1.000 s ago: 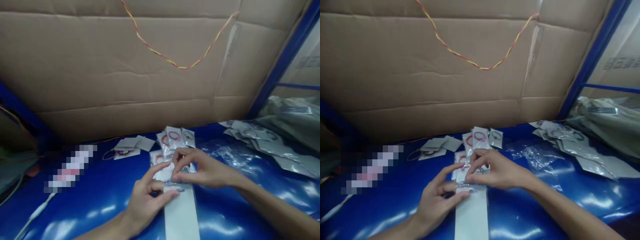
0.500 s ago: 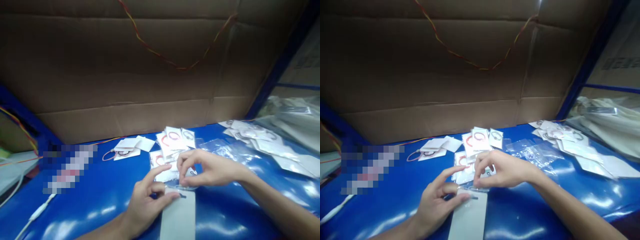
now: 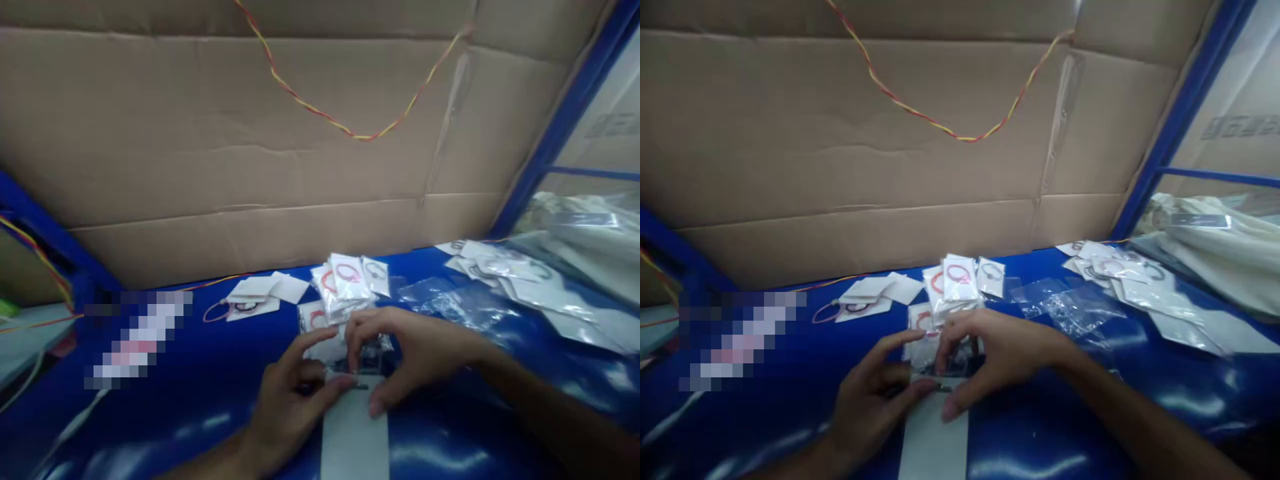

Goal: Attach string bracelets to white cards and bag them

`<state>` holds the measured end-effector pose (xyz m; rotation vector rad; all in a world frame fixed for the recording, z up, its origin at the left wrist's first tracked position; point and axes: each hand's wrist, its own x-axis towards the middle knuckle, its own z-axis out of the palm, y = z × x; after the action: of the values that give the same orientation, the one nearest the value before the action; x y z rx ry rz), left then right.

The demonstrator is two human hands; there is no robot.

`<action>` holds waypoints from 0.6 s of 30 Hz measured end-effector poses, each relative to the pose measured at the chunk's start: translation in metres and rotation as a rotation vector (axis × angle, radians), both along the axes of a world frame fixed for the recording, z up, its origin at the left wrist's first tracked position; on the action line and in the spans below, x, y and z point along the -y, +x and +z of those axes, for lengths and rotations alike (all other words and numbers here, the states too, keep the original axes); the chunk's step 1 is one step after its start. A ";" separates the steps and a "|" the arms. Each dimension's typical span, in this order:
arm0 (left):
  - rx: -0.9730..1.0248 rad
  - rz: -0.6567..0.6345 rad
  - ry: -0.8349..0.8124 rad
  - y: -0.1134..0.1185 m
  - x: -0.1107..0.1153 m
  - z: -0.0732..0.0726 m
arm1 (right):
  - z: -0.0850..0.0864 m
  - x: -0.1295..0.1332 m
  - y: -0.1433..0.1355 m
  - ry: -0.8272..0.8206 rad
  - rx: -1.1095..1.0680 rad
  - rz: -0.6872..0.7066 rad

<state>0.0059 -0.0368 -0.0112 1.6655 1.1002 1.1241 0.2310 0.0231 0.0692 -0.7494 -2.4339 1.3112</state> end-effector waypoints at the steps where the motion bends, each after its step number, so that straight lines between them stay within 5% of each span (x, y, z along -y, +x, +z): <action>1: 0.010 -0.010 -0.023 0.001 0.000 0.001 | -0.001 0.000 0.000 0.013 -0.002 -0.002; 9: 0.288 -0.051 -0.355 0.011 -0.005 0.020 | -0.004 0.001 -0.002 0.166 -0.061 -0.049; 18: 0.228 0.039 -0.334 0.010 -0.012 0.021 | -0.004 0.000 -0.001 0.045 0.060 0.049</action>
<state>0.0158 -0.0248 0.0097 1.2315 1.1071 1.0584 0.2296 0.0236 0.0649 -0.7323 -2.5347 1.2645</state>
